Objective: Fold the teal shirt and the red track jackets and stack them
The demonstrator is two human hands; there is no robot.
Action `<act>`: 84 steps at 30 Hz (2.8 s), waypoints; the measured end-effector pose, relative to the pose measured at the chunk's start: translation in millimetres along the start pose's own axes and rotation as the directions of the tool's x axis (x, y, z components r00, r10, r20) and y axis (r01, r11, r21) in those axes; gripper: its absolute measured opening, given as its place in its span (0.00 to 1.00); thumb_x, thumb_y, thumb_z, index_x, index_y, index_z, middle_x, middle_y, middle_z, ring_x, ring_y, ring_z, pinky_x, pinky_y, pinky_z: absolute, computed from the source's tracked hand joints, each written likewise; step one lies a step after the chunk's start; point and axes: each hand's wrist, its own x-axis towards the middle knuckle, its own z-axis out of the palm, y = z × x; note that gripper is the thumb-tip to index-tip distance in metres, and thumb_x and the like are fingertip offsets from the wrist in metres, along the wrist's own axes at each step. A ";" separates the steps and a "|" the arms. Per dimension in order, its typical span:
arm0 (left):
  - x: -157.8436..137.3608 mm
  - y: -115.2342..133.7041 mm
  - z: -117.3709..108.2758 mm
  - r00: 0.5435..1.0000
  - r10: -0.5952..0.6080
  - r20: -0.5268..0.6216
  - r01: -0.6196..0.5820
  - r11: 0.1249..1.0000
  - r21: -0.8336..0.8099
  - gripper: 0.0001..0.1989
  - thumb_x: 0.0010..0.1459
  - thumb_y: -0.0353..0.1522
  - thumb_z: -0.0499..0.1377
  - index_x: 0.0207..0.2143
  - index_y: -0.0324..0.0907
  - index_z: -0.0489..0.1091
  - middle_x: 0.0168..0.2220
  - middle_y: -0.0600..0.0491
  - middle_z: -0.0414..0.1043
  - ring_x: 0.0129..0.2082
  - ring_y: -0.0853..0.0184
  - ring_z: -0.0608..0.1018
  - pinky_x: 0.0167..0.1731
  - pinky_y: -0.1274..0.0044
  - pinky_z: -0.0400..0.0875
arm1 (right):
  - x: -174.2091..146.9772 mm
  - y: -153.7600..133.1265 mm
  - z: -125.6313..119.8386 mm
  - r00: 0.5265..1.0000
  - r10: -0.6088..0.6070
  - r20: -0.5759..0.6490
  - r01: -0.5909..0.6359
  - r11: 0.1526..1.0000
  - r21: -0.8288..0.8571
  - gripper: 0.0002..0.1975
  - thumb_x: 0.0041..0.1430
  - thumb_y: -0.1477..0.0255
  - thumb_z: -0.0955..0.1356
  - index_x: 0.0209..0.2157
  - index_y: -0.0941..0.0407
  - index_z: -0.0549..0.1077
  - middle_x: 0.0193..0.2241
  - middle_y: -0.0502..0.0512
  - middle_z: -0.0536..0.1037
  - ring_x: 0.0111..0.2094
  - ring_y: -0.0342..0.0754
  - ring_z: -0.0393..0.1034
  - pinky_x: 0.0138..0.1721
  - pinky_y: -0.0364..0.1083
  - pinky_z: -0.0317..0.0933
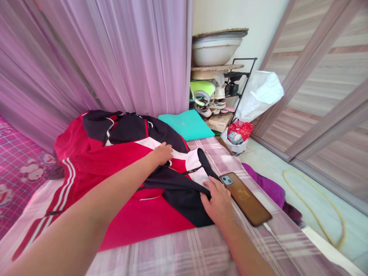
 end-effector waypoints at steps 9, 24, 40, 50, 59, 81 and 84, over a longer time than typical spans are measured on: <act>-83.0 -34.4 -85.4 0.958 -0.181 -0.222 0.231 0.947 0.224 0.07 0.54 0.26 0.58 0.36 0.40 0.75 0.40 0.44 0.77 0.48 0.57 0.75 0.56 0.65 0.57 | 4.6 13.2 1.0 0.988 -0.037 -0.153 0.053 0.994 0.100 0.06 0.56 0.72 0.65 0.33 0.53 0.76 0.50 0.58 0.76 0.49 0.54 0.70 0.48 0.52 0.62; -346.1 -16.1 -31.1 0.871 -0.334 -0.360 0.437 0.862 0.255 0.08 0.60 0.31 0.54 0.38 0.45 0.72 0.43 0.47 0.77 0.44 0.56 0.75 0.47 0.65 0.66 | -16.7 14.9 -34.8 0.970 -0.206 0.127 0.172 0.957 0.235 0.12 0.52 0.75 0.62 0.36 0.52 0.74 0.37 0.53 0.79 0.41 0.51 0.73 0.43 0.49 0.67; -395.0 33.7 48.3 0.852 -0.410 -0.326 0.461 0.883 0.093 0.13 0.62 0.27 0.51 0.37 0.48 0.74 0.42 0.48 0.76 0.43 0.59 0.75 0.47 0.65 0.67 | -22.0 23.9 -35.6 0.940 -0.268 0.210 0.264 0.963 0.045 0.13 0.49 0.78 0.62 0.33 0.50 0.74 0.37 0.51 0.77 0.39 0.49 0.72 0.38 0.46 0.65; -406.4 41.4 49.8 0.878 -0.418 -0.235 0.445 0.892 0.075 0.13 0.62 0.26 0.52 0.38 0.46 0.75 0.43 0.48 0.77 0.42 0.59 0.75 0.46 0.66 0.65 | -16.6 37.1 -41.7 0.913 -0.186 0.362 0.199 0.980 -0.001 0.22 0.47 0.81 0.62 0.38 0.47 0.81 0.48 0.51 0.79 0.45 0.50 0.75 0.43 0.48 0.68; -385.4 40.9 20.8 0.835 -0.534 -0.134 0.529 0.845 -0.077 0.17 0.63 0.30 0.48 0.45 0.46 0.75 0.45 0.50 0.79 0.44 0.61 0.78 0.48 0.67 0.67 | 22.3 9.1 -81.0 0.910 -0.193 0.367 0.243 0.965 -0.095 0.17 0.54 0.75 0.62 0.35 0.49 0.82 0.43 0.53 0.82 0.42 0.54 0.77 0.44 0.50 0.69; -308.9 42.9 98.7 0.697 -0.670 -0.254 0.672 0.734 -0.094 0.30 0.65 0.46 0.46 0.63 0.43 0.63 0.65 0.43 0.62 0.65 0.50 0.62 0.63 0.54 0.53 | 3.1 -41.3 -16.8 0.819 -0.154 0.553 0.283 0.947 -0.155 0.29 0.70 0.59 0.52 0.67 0.53 0.57 0.68 0.58 0.56 0.69 0.54 0.47 0.66 0.62 0.40; -311.6 38.2 99.9 0.697 -0.672 -0.249 0.675 0.732 -0.086 0.30 0.66 0.45 0.45 0.63 0.39 0.64 0.64 0.41 0.62 0.65 0.50 0.63 0.62 0.56 0.56 | -0.9 -26.9 -19.0 0.825 -0.155 0.543 0.294 0.939 -0.178 0.28 0.70 0.60 0.53 0.66 0.53 0.60 0.68 0.57 0.57 0.69 0.54 0.47 0.66 0.62 0.39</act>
